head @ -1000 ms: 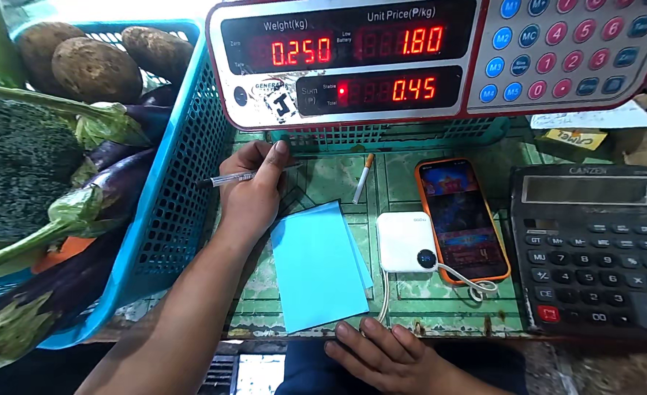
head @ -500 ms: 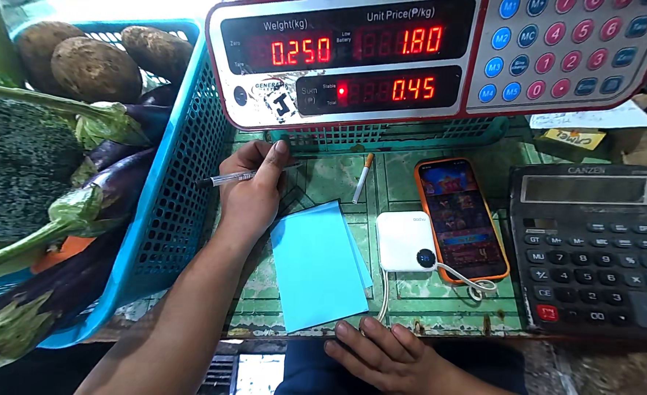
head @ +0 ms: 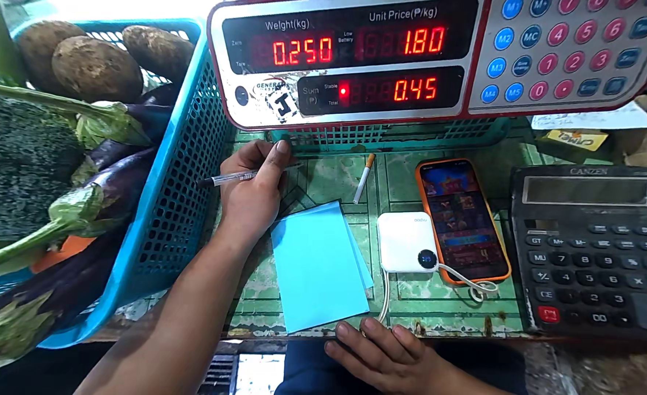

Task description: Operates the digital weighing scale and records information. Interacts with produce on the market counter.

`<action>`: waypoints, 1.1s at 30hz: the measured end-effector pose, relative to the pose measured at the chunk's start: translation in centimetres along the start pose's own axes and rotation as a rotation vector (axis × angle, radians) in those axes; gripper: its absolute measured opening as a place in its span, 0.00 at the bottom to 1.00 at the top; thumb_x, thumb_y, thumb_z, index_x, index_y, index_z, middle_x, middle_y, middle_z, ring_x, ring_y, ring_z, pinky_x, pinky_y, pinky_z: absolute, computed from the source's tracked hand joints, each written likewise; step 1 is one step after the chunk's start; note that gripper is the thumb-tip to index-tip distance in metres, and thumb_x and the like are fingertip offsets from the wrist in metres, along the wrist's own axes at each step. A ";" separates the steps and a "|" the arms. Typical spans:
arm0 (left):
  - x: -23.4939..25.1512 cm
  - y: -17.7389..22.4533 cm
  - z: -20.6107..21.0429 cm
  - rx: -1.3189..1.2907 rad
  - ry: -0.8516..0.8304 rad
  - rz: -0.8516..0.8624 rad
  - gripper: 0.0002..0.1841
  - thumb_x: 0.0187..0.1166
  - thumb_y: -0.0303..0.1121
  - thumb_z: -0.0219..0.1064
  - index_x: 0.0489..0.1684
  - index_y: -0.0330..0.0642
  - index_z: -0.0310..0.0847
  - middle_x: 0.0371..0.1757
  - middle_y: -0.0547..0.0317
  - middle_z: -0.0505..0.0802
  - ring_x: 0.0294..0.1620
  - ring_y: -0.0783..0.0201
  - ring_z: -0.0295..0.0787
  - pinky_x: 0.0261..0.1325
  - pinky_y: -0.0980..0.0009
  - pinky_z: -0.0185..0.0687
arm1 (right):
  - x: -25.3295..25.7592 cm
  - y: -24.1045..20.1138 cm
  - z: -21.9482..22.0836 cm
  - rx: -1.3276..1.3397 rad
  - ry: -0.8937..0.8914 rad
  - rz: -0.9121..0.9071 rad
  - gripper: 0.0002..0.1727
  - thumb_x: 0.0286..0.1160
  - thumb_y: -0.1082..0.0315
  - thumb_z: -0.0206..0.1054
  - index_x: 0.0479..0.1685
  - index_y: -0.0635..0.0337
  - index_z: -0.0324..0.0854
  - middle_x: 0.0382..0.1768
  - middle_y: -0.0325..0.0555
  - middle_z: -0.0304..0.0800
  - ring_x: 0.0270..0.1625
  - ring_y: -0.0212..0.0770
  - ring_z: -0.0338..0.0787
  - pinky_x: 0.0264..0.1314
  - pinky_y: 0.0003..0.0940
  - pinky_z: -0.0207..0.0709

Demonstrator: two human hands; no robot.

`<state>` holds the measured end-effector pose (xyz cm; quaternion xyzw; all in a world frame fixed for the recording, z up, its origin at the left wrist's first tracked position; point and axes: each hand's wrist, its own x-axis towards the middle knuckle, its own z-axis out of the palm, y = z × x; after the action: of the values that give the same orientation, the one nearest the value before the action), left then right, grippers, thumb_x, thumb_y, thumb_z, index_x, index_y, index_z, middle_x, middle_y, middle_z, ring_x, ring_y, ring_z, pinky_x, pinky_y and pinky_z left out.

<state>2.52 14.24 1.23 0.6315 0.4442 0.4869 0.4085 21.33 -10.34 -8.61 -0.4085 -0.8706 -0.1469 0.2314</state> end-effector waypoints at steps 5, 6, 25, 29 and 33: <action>0.0 0.1 0.0 0.000 -0.007 0.003 0.12 0.90 0.35 0.60 0.31 0.50 0.81 0.25 0.72 0.89 0.15 0.80 0.74 0.17 0.84 0.68 | 0.0 0.0 0.0 -0.003 0.006 -0.002 0.29 0.90 0.64 0.50 0.90 0.42 0.62 0.95 0.34 0.50 0.97 0.42 0.38 0.96 0.42 0.20; 0.0 0.1 0.0 -0.001 -0.007 0.004 0.12 0.90 0.35 0.60 0.31 0.50 0.81 0.25 0.72 0.89 0.15 0.79 0.74 0.17 0.84 0.67 | 0.1 0.0 0.0 -0.006 0.008 0.001 0.28 0.90 0.64 0.50 0.90 0.42 0.62 0.95 0.34 0.51 0.97 0.42 0.39 0.96 0.42 0.21; 0.0 0.0 0.0 -0.001 -0.003 0.001 0.13 0.90 0.35 0.59 0.31 0.49 0.81 0.26 0.72 0.90 0.15 0.79 0.75 0.17 0.84 0.69 | 0.0 0.0 0.0 -0.004 0.001 0.001 0.29 0.91 0.64 0.49 0.91 0.42 0.61 0.95 0.34 0.50 0.97 0.41 0.39 0.96 0.41 0.21; 0.0 0.1 0.0 0.006 -0.001 -0.003 0.12 0.90 0.34 0.59 0.31 0.50 0.81 0.25 0.73 0.89 0.16 0.79 0.76 0.18 0.84 0.70 | 0.0 0.0 0.0 0.002 0.005 -0.001 0.28 0.91 0.64 0.49 0.90 0.41 0.62 0.95 0.34 0.51 0.97 0.41 0.40 0.96 0.41 0.22; 0.0 0.1 0.0 -0.001 -0.003 -0.004 0.12 0.90 0.34 0.59 0.31 0.50 0.80 0.25 0.73 0.89 0.15 0.80 0.75 0.17 0.84 0.69 | 0.0 0.0 0.0 -0.007 0.005 0.001 0.29 0.91 0.64 0.50 0.91 0.42 0.61 0.95 0.33 0.51 0.97 0.41 0.39 0.96 0.41 0.21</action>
<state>2.54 14.20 1.29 0.6310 0.4447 0.4853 0.4106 21.33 -10.34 -8.62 -0.4094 -0.8692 -0.1511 0.2323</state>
